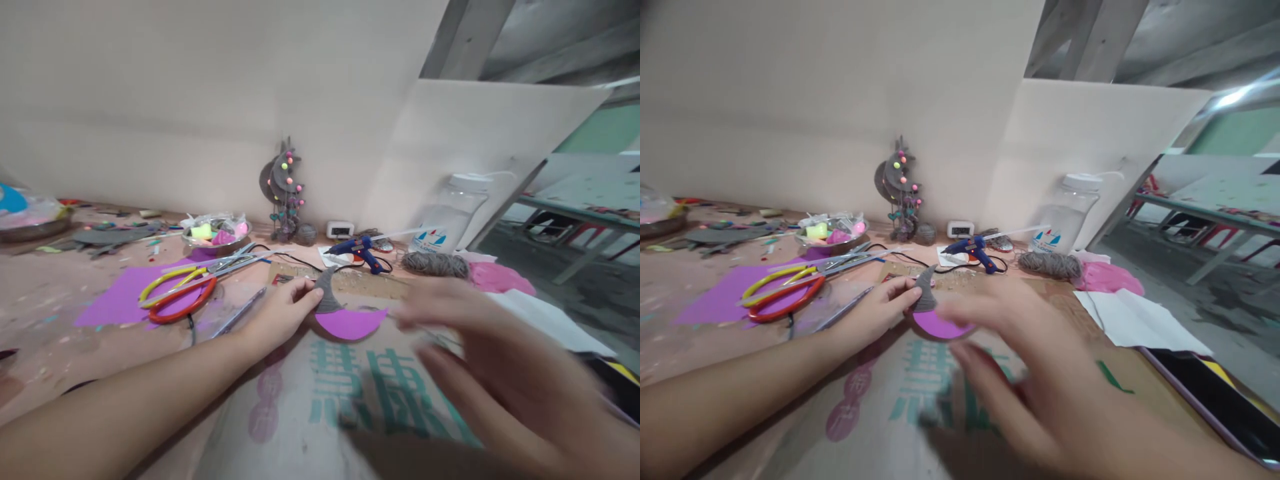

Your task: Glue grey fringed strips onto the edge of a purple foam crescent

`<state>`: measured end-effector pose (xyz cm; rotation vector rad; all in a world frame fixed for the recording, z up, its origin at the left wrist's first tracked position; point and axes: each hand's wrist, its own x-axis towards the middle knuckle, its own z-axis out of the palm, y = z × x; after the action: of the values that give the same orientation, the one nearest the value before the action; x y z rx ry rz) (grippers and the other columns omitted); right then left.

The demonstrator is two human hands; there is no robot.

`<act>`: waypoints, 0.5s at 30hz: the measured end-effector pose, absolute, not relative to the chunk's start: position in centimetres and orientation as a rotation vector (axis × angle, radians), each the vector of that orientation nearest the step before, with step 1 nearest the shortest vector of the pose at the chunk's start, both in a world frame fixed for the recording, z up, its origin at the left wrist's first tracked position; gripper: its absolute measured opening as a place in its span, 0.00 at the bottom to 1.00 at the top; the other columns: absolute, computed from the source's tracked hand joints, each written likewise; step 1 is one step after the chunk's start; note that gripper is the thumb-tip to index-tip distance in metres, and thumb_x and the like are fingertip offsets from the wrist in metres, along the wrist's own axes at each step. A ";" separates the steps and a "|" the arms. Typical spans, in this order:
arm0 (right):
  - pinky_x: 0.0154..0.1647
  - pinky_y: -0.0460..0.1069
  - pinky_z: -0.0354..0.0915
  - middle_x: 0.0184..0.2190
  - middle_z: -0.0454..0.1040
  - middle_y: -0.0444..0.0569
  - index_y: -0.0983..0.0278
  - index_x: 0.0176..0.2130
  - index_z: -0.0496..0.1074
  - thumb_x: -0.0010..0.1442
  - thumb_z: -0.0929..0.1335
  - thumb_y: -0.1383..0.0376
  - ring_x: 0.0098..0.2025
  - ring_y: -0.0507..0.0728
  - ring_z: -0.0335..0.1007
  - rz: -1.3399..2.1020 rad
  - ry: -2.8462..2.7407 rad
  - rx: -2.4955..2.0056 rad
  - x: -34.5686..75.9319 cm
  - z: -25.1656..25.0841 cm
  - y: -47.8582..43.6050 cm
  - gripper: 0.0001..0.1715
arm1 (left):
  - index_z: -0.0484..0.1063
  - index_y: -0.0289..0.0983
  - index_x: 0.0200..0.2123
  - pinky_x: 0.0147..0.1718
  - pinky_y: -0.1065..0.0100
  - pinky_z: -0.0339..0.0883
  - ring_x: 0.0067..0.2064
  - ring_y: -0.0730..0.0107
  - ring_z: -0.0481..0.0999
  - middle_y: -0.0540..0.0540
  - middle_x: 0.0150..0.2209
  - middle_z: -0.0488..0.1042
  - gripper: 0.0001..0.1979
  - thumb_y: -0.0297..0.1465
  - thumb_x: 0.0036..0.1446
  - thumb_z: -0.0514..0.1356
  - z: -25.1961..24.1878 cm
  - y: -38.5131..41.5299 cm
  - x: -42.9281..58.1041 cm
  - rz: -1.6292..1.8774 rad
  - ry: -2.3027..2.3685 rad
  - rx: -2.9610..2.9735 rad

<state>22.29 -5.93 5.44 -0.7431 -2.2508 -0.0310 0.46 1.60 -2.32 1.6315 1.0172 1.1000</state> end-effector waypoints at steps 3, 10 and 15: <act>0.50 0.58 0.66 0.44 0.74 0.51 0.57 0.45 0.72 0.62 0.64 0.64 0.49 0.60 0.69 0.001 -2.225 -0.923 20.8 3.9 -2.3 0.11 | 0.65 0.38 0.26 0.30 0.72 0.58 0.30 0.72 0.65 0.52 0.26 0.65 0.11 0.36 0.58 0.54 -2.3 1.6 0.3 1.114 1.013 1.650; 0.53 0.57 0.62 0.45 0.75 0.52 0.62 0.46 0.73 0.64 0.63 0.64 0.50 0.58 0.67 0.101 -2.197 -1.012 21.5 -1.0 0.3 0.14 | 0.66 0.37 0.28 0.30 0.72 0.57 0.30 0.72 0.65 0.53 0.27 0.66 0.10 0.37 0.58 0.55 -2.5 1.6 0.1 1.076 1.017 1.686; 0.54 0.56 0.60 0.44 0.75 0.50 0.61 0.45 0.73 0.61 0.66 0.62 0.49 0.57 0.67 0.147 -2.270 -0.968 21.1 -1.2 0.0 0.13 | 0.66 0.37 0.27 0.31 0.71 0.57 0.30 0.73 0.64 0.53 0.26 0.65 0.11 0.37 0.58 0.54 -2.3 1.3 0.0 1.048 1.012 1.780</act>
<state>21.07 0.01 -1.16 -0.9683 -2.2698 0.1474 -0.05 1.29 -2.33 1.7796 1.0116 1.0483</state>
